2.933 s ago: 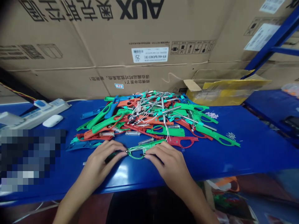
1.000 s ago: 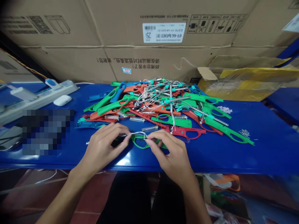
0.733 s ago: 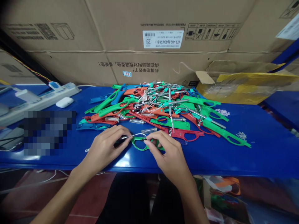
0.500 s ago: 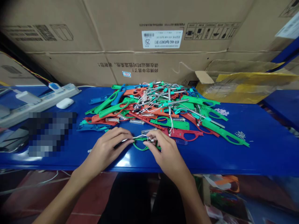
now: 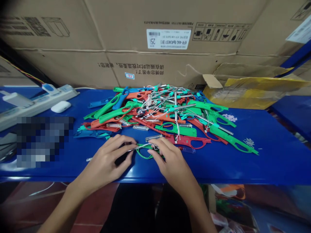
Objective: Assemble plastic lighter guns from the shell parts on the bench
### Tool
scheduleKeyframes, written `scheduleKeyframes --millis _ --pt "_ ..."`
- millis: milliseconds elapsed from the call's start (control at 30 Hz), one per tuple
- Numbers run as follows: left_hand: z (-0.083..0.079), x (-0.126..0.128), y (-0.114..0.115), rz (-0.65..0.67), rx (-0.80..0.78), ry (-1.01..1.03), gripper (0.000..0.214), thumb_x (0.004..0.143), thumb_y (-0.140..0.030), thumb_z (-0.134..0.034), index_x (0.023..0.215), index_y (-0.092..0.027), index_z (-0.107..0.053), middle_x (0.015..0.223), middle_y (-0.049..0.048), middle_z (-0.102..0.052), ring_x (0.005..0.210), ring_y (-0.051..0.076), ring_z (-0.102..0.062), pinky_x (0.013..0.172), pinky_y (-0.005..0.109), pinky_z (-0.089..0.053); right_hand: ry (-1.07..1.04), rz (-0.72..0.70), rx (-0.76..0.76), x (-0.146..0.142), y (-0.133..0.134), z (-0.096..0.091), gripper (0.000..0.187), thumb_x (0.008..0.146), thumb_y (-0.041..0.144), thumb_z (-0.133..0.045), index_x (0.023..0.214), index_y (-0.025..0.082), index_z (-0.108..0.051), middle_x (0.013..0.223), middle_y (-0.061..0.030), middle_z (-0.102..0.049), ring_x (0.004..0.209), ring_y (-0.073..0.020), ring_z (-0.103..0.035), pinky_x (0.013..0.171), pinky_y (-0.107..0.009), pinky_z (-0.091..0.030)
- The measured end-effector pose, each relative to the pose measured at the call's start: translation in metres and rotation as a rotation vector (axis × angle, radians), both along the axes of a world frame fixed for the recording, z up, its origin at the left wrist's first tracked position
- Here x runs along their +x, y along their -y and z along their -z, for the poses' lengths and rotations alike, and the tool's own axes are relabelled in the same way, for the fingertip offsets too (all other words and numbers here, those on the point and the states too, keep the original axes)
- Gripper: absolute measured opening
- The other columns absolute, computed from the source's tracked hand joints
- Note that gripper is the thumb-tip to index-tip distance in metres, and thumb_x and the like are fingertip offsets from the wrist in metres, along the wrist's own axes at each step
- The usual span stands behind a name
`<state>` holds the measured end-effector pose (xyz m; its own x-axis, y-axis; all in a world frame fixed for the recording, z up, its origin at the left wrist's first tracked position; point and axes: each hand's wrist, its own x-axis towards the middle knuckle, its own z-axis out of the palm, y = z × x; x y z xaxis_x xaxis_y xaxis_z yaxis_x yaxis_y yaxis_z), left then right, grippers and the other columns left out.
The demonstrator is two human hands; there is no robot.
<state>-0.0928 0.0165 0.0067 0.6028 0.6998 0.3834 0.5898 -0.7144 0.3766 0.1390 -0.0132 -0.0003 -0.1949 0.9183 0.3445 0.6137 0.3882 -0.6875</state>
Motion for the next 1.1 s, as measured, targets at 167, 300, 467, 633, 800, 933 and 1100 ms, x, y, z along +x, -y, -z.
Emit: scheduleKeyframes --millis 167,300,467,633,800,933,1100 --pt "0.004 -0.001 0.000 0.010 -0.020 0.060 0.025 0.101 -0.014 -0.054 0.121 -0.021 -0.067 0.117 0.0077 -0.067 0.103 0.021 -0.062 0.098 0.043 -0.050 0.006 0.008 0.051 -0.001 -0.002 0.001 0.020 0.098 0.018 -0.062 0.118 0.019 -0.068 0.115 -0.0075 -0.073 0.096 -0.0170 -0.072 0.092 -0.029 -0.059" --pt "0.007 -0.001 -0.003 0.026 0.007 0.105 0.025 0.101 -0.013 -0.055 0.123 -0.019 -0.065 0.119 0.0082 -0.068 0.105 0.020 -0.063 0.097 0.040 -0.051 0.010 -0.026 0.083 -0.001 -0.003 0.003 0.023 0.100 0.017 -0.059 0.122 0.019 -0.066 0.119 -0.0068 -0.074 0.113 -0.0180 -0.070 0.103 -0.031 -0.056" --pt "0.006 -0.002 -0.006 -0.014 0.135 0.024 0.019 0.101 -0.015 -0.059 0.118 -0.021 -0.067 0.114 0.0047 -0.073 0.096 0.021 -0.064 0.087 0.040 -0.050 -0.008 -0.022 0.057 -0.001 -0.003 0.001 0.022 0.101 0.018 -0.058 0.121 0.021 -0.067 0.120 -0.0058 -0.074 0.114 -0.0192 -0.070 0.103 -0.034 -0.057" --pt "0.008 -0.001 -0.010 0.010 0.045 0.176 0.022 0.100 -0.018 -0.063 0.121 -0.020 -0.065 0.110 0.0042 -0.072 0.099 0.017 -0.064 0.091 0.034 -0.052 -0.027 -0.043 0.036 0.000 -0.003 0.002 0.022 0.103 0.021 -0.054 0.123 0.023 -0.066 0.118 -0.0047 -0.072 0.112 -0.0180 -0.069 0.102 -0.034 -0.056" --pt "0.011 -0.001 -0.013 -0.054 0.021 0.202 0.021 0.098 -0.025 -0.067 0.118 -0.020 -0.066 0.101 0.0033 -0.071 0.091 0.017 -0.067 0.084 0.032 -0.052 -0.014 -0.031 0.016 0.001 -0.003 0.005 0.022 0.104 0.024 -0.054 0.124 0.025 -0.064 0.121 -0.0048 -0.071 0.115 -0.0199 -0.068 0.103 -0.038 -0.055" --pt "0.010 -0.002 -0.015 -0.100 0.137 0.091 0.009 0.097 -0.028 -0.068 0.104 -0.022 -0.070 0.095 0.0016 -0.074 0.086 0.019 -0.068 0.079 0.035 -0.049 0.010 -0.063 0.011 0.001 -0.003 0.006 0.024 0.105 0.024 -0.052 0.126 0.024 -0.063 0.124 -0.0050 -0.070 0.119 -0.0194 -0.066 0.105 -0.037 -0.053" --pt "0.008 -0.003 -0.013 -0.054 0.095 0.147 0.006 0.097 -0.024 -0.067 0.097 -0.021 -0.072 0.097 0.0016 -0.075 0.086 0.018 -0.068 0.083 0.035 -0.051 0.023 -0.063 0.020 0.001 -0.004 0.006 0.023 0.105 0.025 -0.053 0.126 0.023 -0.063 0.123 -0.0050 -0.071 0.117 -0.0187 -0.066 0.104 -0.035 -0.053"
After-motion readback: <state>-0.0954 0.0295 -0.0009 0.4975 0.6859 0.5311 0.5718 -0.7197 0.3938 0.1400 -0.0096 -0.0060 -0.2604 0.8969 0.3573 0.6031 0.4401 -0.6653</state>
